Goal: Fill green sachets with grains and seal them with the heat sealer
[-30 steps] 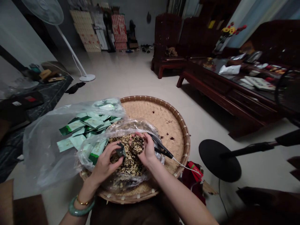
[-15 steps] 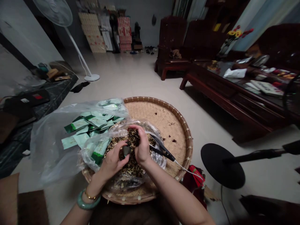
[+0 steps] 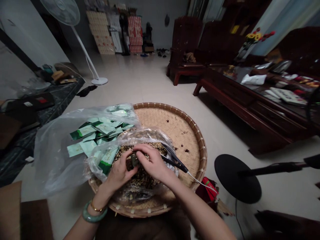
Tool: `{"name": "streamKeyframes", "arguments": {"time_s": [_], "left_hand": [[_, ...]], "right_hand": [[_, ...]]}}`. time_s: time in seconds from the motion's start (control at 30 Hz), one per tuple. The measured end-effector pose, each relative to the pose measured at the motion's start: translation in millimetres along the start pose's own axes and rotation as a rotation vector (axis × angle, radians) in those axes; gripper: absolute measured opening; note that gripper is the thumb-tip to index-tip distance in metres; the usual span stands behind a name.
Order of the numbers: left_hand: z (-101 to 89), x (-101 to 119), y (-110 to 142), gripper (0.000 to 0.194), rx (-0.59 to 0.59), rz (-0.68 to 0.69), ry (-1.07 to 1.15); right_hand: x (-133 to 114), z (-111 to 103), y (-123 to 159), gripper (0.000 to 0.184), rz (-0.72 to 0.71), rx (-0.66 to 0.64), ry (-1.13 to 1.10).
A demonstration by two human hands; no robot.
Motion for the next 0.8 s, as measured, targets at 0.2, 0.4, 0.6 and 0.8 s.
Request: {"name": "streamKeyframes", "arguments": {"time_s": [0.2,0.4,0.6,0.8], "left_hand": [[2.2,1.1,-0.2,0.053,-0.003,0.024,0.041],[5.4,0.4,2.7,0.056,-0.001,0.041,0.017],[8.8,-2.7,6.1,0.060,-0.028,-0.003,0.046],[8.6,-0.2,4.4,0.064,-0.040,0.004,0.070]], "right_hand": [[-4.3,-5.8,1.9,0.026,-0.156,-0.101,0.387],[-13.6,-7.0,-8.3,0.024,-0.083,-0.167,0.561],[-20.1,-10.6,-10.6,0.027,-0.125,-0.231,0.554],[-19.4,-16.1,-11.6,0.031,-0.099,-0.175,0.484]]}}
Point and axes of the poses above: each hand's wrist, its own y-axis away from the middle knuckle, its own z-axis out of the palm, x = y × z, the point moved 4 cm from there along -y, towards the middle knuckle, and after that the axes turned 13 degrees about z, right-handed, at the moved point
